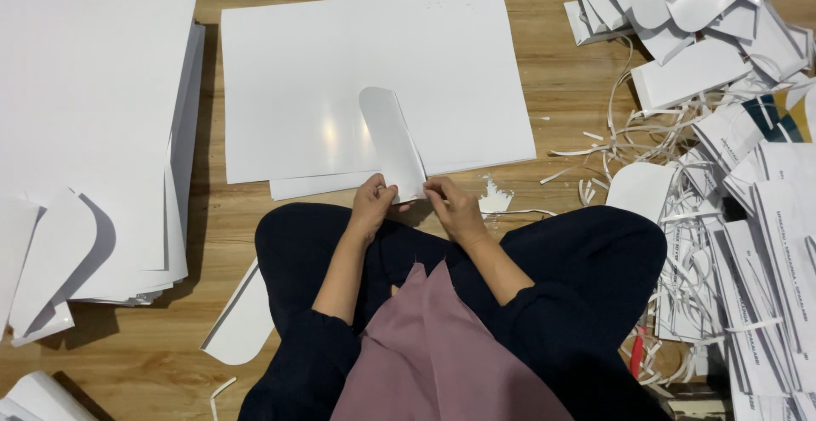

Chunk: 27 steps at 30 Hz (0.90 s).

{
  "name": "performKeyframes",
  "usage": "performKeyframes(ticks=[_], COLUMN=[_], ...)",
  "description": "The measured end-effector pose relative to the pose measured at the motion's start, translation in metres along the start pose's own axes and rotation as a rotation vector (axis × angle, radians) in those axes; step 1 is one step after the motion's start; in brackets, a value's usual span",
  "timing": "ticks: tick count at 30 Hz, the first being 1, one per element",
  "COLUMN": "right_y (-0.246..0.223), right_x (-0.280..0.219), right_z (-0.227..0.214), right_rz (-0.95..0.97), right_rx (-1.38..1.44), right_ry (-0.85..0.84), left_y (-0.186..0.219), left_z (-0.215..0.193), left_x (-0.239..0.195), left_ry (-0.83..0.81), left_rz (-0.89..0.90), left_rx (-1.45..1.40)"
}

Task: Folding the bottom flap of printed folders and applying adhesive to secure them

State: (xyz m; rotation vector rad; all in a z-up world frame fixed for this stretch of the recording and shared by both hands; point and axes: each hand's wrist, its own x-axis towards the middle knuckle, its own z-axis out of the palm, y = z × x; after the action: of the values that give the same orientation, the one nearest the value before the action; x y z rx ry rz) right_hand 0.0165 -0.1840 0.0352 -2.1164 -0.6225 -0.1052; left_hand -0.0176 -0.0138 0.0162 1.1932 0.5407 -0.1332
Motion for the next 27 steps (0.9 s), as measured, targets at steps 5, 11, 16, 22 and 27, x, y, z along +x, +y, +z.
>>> performKeyframes(ticks=[5, 11, 16, 22, 27], right_y=[-0.011, -0.008, 0.006, 0.004, -0.006], right_x=[0.009, 0.012, 0.002, 0.001, 0.005], right_z=[-0.015, -0.022, 0.003, 0.002, -0.004], right_rz=[-0.053, -0.088, -0.265, -0.394, -0.44], right_rx=[-0.006, -0.061, -0.14, -0.274, -0.321], right_ry=[0.104, 0.171, 0.094, 0.044, 0.055], left_y=[-0.013, -0.015, -0.009, -0.006, 0.001], left_z=[-0.005, -0.007, -0.005, -0.005, -0.001], left_x=[0.01, 0.01, 0.007, 0.004, -0.002], left_ry=[0.015, 0.003, -0.03, -0.053, -0.084], left_rz=[0.051, 0.069, 0.032, 0.01, 0.006], left_rx=[0.075, -0.01, -0.026, -0.034, -0.033])
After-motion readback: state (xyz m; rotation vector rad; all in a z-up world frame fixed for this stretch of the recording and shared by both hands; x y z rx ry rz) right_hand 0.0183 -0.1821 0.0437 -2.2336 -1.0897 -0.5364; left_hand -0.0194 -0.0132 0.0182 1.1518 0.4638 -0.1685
